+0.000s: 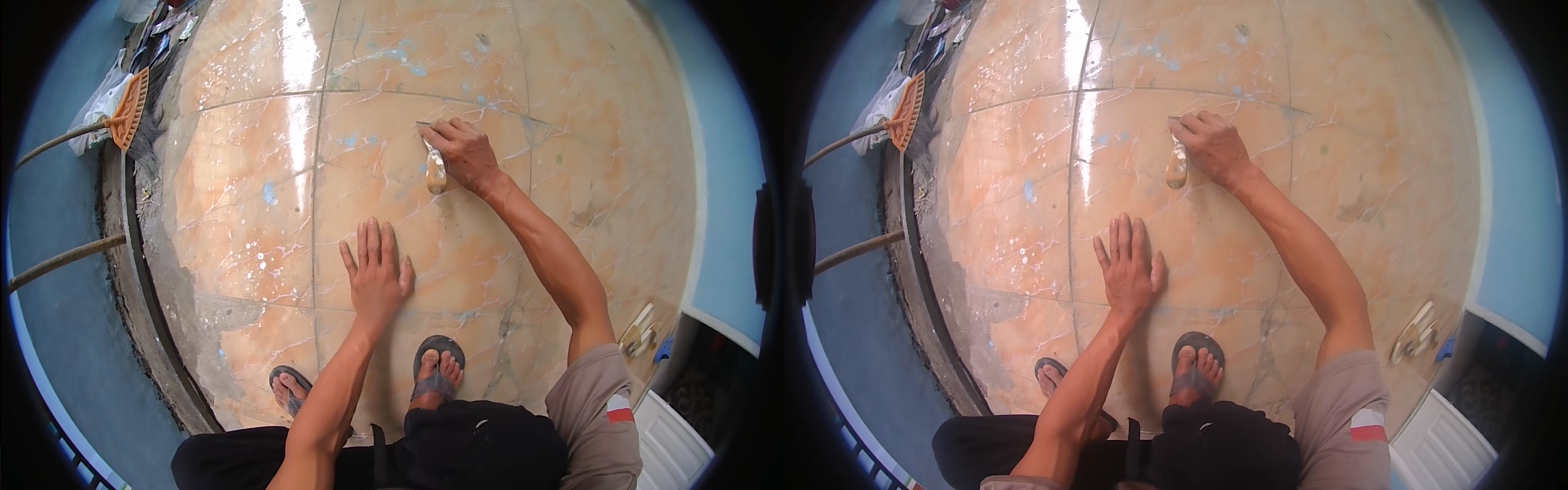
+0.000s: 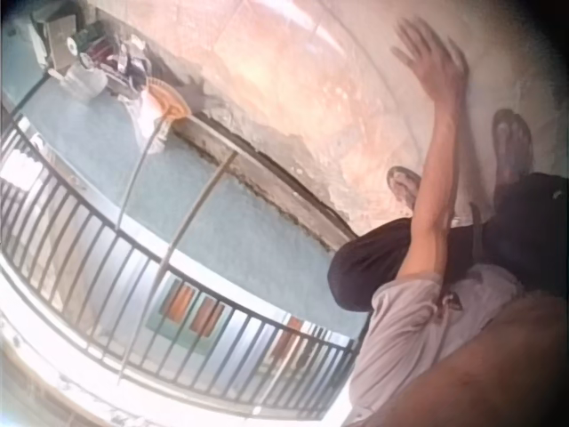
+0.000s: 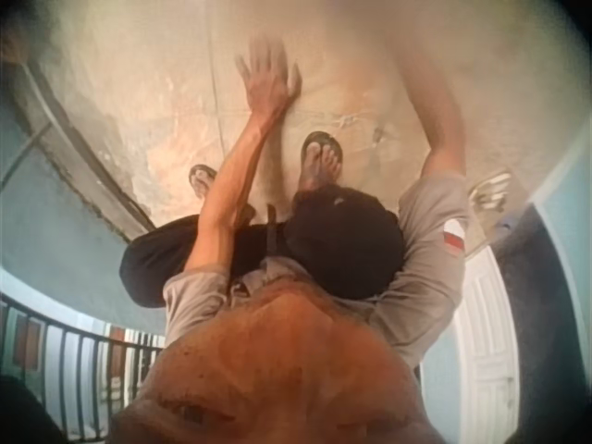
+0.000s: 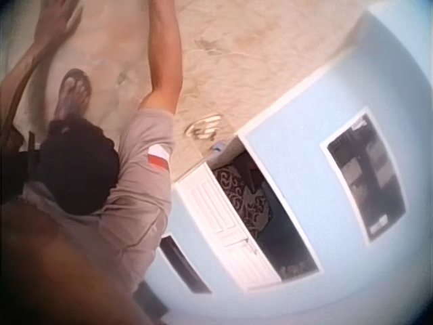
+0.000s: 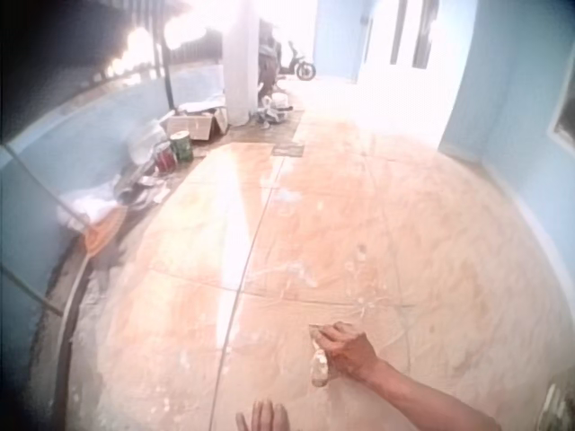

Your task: The person uses a putty knife to apply grout into the gaps between floor tiles. They repeatedly scrape and smooth the grout along the tile seams while standing on the tiled surface.

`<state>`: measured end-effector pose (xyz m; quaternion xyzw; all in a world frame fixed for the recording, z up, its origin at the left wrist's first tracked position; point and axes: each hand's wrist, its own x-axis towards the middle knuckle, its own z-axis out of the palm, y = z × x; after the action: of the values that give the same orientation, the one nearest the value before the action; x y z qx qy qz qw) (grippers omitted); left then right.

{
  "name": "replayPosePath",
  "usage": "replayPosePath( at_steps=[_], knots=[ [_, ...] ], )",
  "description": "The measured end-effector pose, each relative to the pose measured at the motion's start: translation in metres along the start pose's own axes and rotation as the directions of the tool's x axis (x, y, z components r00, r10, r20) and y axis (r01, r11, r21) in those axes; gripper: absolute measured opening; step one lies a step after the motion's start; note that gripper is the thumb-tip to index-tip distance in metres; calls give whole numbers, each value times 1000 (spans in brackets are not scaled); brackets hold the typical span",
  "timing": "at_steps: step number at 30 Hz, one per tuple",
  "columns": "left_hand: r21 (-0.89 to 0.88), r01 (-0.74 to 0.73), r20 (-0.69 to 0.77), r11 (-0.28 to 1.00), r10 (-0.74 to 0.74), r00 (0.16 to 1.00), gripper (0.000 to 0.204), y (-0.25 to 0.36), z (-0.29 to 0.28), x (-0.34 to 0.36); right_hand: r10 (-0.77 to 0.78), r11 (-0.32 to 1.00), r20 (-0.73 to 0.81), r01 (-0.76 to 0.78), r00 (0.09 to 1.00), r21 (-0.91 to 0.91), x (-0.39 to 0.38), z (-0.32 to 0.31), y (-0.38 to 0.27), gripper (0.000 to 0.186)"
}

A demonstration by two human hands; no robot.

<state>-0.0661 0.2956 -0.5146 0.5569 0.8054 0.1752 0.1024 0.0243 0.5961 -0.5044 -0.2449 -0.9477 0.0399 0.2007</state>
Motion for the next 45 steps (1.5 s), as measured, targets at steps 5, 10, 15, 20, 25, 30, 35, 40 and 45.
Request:
replayPosePath(
  at_steps=[5, 10, 15, 20, 25, 30, 35, 40, 45],
  knots=[
    [-9, -2, 19, 1000, 2, 1000, 78, 4, -2, -1, 307, 951, -51, -308, 950, -17, 4, -14, 48, 23],
    [-18, -1, 0, 1000, 1, 1000, 78, 3, -1, -2, 726, 673, -47, -696, 686, 248, -12, -23, 82, 22],
    [-14, 7, 25, 1000, -7, 1000, 77, 3, -2, -2, 807, 449, 84, -701, 584, 554, -27, 3, 76, 30],
    [-18, 2, 17, 1000, -2, 1000, 77, 4, -4, -1, 849, 498, -79, -741, 522, 450, -25, -1, 95, 28],
    [-7, 10, 9, 1000, -10, 1000, 77, 5, -4, 2, 757, 596, 4, -693, 653, 406, -36, -3, 96, 26],
    [-11, 10, -9, 1000, -10, 1000, 77, 0, -2, 0, 747, 538, 90, -679, 658, 500, -25, 0, 85, 22],
    [3, 4, 22, 1000, -4, 1000, 79, 2, -4, 0, 816, 401, 126, -709, 565, 580, -23, -6, 80, 16],
    [-8, -10, 16, 1000, 10, 1000, 78, 5, -2, 0, 717, 595, 40, -641, 696, 484, -24, -5, 86, 26],
    [-2, 2, 16, 1000, -2, 1000, 78, 2, -2, -1, 730, 530, 128, -674, 672, 515, -24, -5, 70, 27]
  ],
)
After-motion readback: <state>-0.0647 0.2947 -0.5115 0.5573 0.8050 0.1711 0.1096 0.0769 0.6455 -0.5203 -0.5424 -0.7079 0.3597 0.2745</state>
